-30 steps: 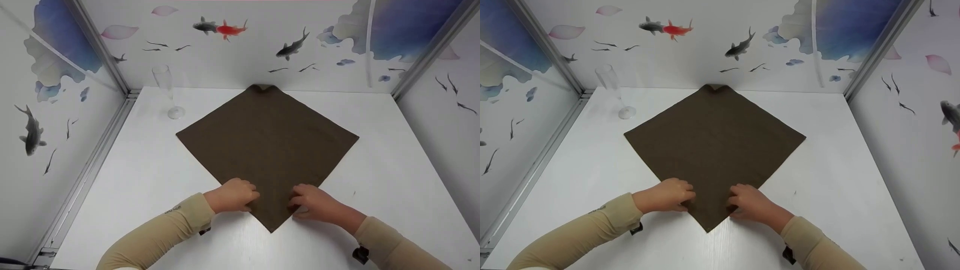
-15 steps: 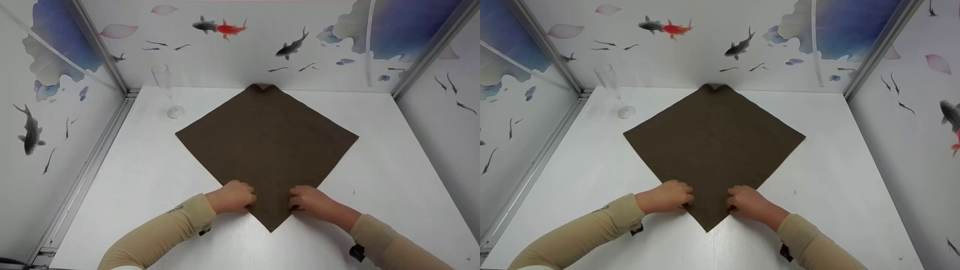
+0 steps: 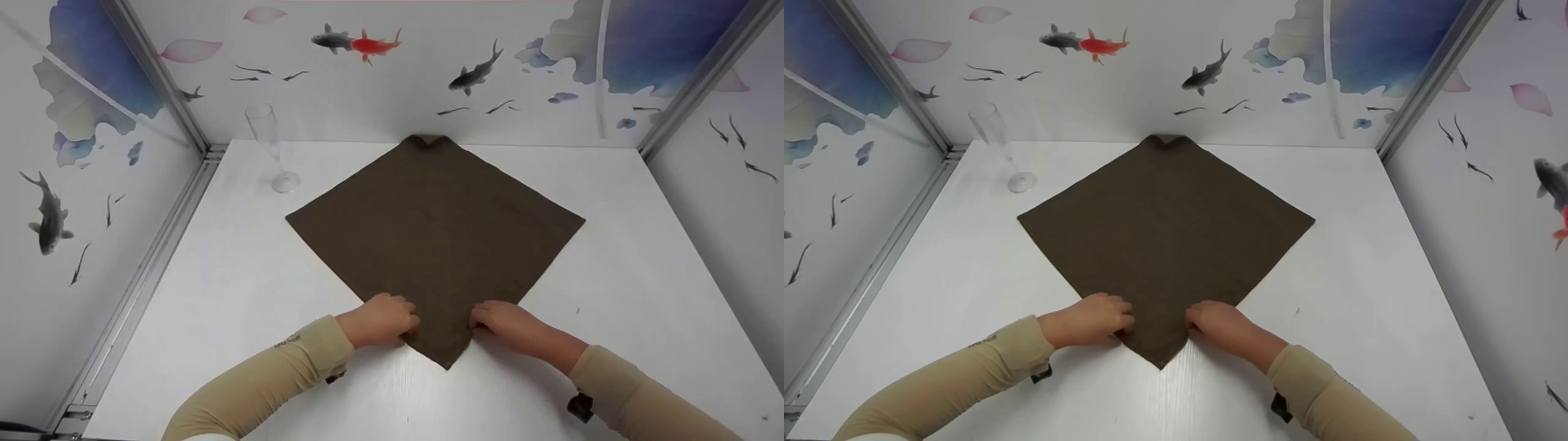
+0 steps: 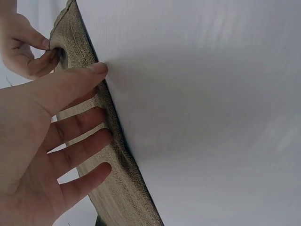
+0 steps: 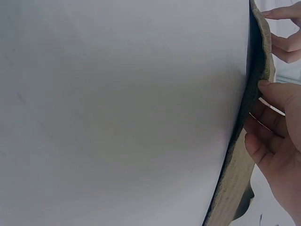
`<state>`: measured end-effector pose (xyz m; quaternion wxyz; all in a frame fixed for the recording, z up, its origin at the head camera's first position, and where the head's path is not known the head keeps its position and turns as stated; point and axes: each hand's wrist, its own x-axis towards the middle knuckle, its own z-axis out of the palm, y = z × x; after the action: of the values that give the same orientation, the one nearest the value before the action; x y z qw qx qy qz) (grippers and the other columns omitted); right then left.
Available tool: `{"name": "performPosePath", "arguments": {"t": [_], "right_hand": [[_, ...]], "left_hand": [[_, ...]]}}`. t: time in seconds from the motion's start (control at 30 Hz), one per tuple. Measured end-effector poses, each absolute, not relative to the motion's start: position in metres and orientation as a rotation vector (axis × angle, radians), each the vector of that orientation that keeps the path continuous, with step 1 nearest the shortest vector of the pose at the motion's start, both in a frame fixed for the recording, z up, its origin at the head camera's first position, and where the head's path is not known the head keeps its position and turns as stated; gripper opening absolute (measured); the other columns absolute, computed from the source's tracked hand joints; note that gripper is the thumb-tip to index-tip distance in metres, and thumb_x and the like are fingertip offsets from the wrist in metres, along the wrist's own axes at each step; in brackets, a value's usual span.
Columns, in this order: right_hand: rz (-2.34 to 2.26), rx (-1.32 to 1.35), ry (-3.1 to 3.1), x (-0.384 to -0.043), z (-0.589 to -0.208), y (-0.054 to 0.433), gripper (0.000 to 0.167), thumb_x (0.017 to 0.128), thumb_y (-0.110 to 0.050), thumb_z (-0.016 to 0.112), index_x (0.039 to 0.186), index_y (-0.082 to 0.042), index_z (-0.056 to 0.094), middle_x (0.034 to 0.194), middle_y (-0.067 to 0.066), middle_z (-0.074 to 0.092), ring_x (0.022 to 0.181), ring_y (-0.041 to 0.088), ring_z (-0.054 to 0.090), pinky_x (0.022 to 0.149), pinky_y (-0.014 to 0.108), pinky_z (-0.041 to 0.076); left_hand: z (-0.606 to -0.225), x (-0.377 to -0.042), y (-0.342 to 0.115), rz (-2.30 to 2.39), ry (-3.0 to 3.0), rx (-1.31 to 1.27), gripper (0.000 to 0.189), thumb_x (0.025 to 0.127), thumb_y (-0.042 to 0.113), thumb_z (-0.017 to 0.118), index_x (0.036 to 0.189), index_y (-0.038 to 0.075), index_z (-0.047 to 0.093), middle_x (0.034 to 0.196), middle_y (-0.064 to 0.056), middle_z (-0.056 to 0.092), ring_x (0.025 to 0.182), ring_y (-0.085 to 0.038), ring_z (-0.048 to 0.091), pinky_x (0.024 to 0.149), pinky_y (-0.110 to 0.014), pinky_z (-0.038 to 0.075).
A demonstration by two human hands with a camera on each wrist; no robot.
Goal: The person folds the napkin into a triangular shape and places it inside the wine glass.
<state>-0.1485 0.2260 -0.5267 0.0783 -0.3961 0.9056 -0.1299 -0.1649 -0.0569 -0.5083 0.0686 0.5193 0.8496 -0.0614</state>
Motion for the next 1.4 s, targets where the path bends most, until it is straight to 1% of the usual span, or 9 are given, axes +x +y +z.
{"name": "performPosePath", "arguments": {"t": [0.33, 0.57, 0.73, 0.87, 1.0, 1.1, 1.2, 1.3, 1.4], "right_hand": [[-0.419, -1.069, 2.685, -0.151, -0.526, 0.223, 0.013, 0.093, -0.012, 0.067, 0.089, -0.014, 0.055, 0.079, -0.005, 0.056, 0.074, 0.01, 0.05, 0.067, 0.029, 0.047], [-0.438, -1.101, 2.705, -0.151, -0.526, 0.224, 0.019, 0.093, -0.014, 0.067, 0.083, -0.017, 0.051, 0.075, -0.009, 0.052, 0.07, 0.008, 0.047, 0.064, 0.027, 0.044], [-0.425, -1.162, 2.7, -0.153, -0.524, 0.225, 0.016, 0.091, -0.013, 0.071, 0.083, -0.017, 0.057, 0.076, -0.009, 0.054, 0.071, 0.007, 0.05, 0.065, 0.026, 0.047], [-0.421, -1.206, 2.705, -0.157, -0.52, 0.224, 0.011, 0.088, -0.011, 0.073, 0.086, -0.014, 0.062, 0.079, -0.006, 0.058, 0.073, 0.009, 0.054, 0.067, 0.029, 0.05], [-0.412, -1.207, 2.714, -0.16, -0.517, 0.225, 0.011, 0.089, -0.011, 0.072, 0.088, -0.014, 0.062, 0.081, -0.006, 0.059, 0.074, 0.009, 0.054, 0.068, 0.029, 0.051], [-0.418, -1.203, 2.73, -0.161, -0.516, 0.226, 0.01, 0.09, -0.008, 0.07, 0.091, -0.014, 0.062, 0.083, -0.006, 0.058, 0.075, 0.009, 0.053, 0.069, 0.029, 0.051], [-0.434, -1.222, 2.742, -0.163, -0.515, 0.226, 0.01, 0.091, -0.006, 0.068, 0.095, -0.013, 0.063, 0.086, -0.004, 0.058, 0.077, 0.01, 0.054, 0.07, 0.03, 0.051], [-0.437, -1.255, 2.741, -0.163, -0.517, 0.227, 0.013, 0.091, -0.005, 0.068, 0.101, -0.011, 0.064, 0.092, -0.002, 0.061, 0.083, 0.012, 0.057, 0.073, 0.032, 0.052], [-0.43, -1.279, 2.741, -0.163, -0.518, 0.227, 0.019, 0.089, -0.005, 0.07, 0.107, -0.01, 0.065, 0.098, 0.0, 0.062, 0.089, 0.014, 0.059, 0.077, 0.033, 0.053]], "left_hand": [[-0.513, -0.164, -0.054, -0.237, 2.589, 1.59, 0.011, 0.089, 0.028, 0.073, 0.095, 0.019, 0.07, 0.084, 0.003, 0.062, 0.074, -0.015, 0.054, 0.061, -0.028, 0.046], [-0.513, -0.16, -0.052, -0.248, 2.656, 1.585, 0.006, 0.089, 0.022, 0.073, 0.092, 0.017, 0.07, 0.081, 0.003, 0.064, 0.075, -0.013, 0.061, 0.062, -0.027, 0.05], [-0.513, -0.161, -0.052, -0.148, 2.722, 1.497, 0.006, 0.089, 0.017, 0.072, 0.095, 0.016, 0.07, 0.084, 0.001, 0.064, 0.077, -0.015, 0.06, 0.064, -0.027, 0.051], [-0.508, -0.165, -0.05, -0.014, 2.786, 1.378, 0.004, 0.091, 0.012, 0.068, 0.094, 0.014, 0.068, 0.085, 0.0, 0.065, 0.076, -0.015, 0.059, 0.066, -0.028, 0.051], [-0.505, -0.168, -0.049, 0.135, 2.767, 1.287, 0.004, 0.092, 0.009, 0.064, 0.089, 0.011, 0.063, 0.078, -0.002, 0.062, 0.069, -0.014, 0.057, 0.064, -0.029, 0.05], [-0.503, -0.17, -0.049, 0.244, 2.73, 1.226, 0.009, 0.092, 0.007, 0.062, 0.085, 0.01, 0.059, 0.07, -0.001, 0.057, 0.063, -0.012, 0.052, 0.06, -0.027, 0.046], [-0.502, -0.172, -0.051, 0.349, 2.699, 1.148, 0.012, 0.092, 0.004, 0.062, 0.082, 0.01, 0.057, 0.066, 0.001, 0.052, 0.061, -0.011, 0.046, 0.058, -0.025, 0.041], [-0.501, -0.174, -0.054, 0.444, 2.663, 1.067, 0.012, 0.091, 0.002, 0.061, 0.082, 0.01, 0.058, 0.067, 0.002, 0.051, 0.062, -0.01, 0.044, 0.058, -0.024, 0.039], [-0.5, -0.174, -0.056, 0.525, 2.616, 0.998, 0.008, 0.09, 0.002, 0.061, 0.087, 0.01, 0.062, 0.071, 0.003, 0.056, 0.063, -0.01, 0.047, 0.058, -0.024, 0.042]]}}
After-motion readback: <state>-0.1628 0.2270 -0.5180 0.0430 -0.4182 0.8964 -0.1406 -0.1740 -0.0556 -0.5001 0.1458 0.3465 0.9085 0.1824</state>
